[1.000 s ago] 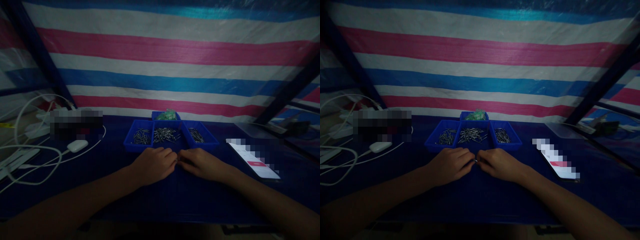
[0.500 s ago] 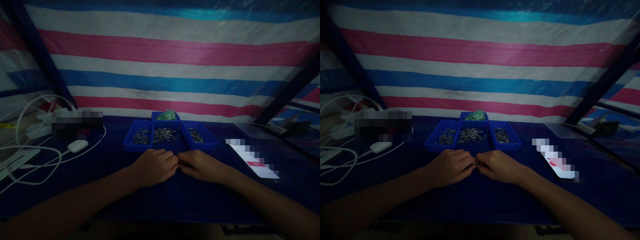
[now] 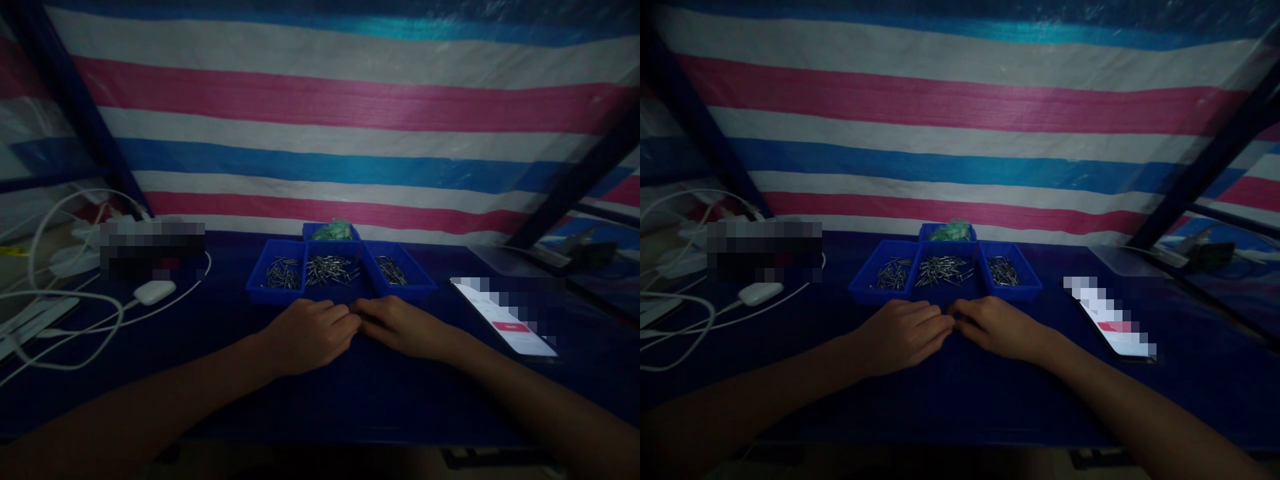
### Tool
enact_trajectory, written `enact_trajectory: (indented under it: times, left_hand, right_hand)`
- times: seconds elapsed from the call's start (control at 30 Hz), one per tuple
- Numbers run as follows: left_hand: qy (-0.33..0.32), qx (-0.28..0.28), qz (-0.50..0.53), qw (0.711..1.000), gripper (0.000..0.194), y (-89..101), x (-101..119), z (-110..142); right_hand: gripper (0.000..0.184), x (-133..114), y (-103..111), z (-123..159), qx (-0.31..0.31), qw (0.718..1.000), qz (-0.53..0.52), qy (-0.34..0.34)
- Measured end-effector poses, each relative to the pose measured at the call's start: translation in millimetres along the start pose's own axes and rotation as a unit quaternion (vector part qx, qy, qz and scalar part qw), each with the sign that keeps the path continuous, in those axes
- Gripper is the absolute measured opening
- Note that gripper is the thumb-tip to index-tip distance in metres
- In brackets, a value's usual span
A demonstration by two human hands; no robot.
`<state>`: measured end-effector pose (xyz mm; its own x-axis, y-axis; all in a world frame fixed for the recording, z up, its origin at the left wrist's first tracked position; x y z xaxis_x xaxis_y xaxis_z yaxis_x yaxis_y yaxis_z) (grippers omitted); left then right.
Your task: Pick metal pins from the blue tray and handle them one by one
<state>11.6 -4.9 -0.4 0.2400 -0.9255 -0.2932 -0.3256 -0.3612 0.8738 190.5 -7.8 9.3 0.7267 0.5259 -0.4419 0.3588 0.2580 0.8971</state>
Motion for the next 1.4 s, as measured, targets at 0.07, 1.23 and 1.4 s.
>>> enact_trajectory:
  times: [0.07, 1.23, 1.4]
  left_hand:
    - [-0.001, 0.003, 0.002, 1.0, 0.019, 1.0, -0.4, 0.0]
    - [0.211, 0.003, 0.272, 0.939, 0.004, -7.8, -10.6, -2.3]
    - [0.223, -0.006, 0.297, 0.929, 0.005, -9.4, -10.9, -2.0]
  right_hand:
    - [0.011, -0.2, 0.4, -0.2, 0.002, 1.0, -0.003, 0.001]
    - [0.016, -2.3, 5.5, 4.1, 0.054, 0.998, -0.038, 0.007]
    - [0.018, -2.4, 3.8, 4.5, 0.037, 0.999, -0.021, 0.016]
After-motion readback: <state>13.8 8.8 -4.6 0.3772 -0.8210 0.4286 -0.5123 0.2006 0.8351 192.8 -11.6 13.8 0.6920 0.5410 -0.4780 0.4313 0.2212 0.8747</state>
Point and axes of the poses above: each hand's wrist, its own z-axis away from the middle knuckle, its own y-axis out of the back of the hand, x = y × z, the point moved 1 cm from there along -z, towards the middle knuckle, and after that the axes turned 11 degrees about -y, right-handed, at the moved point
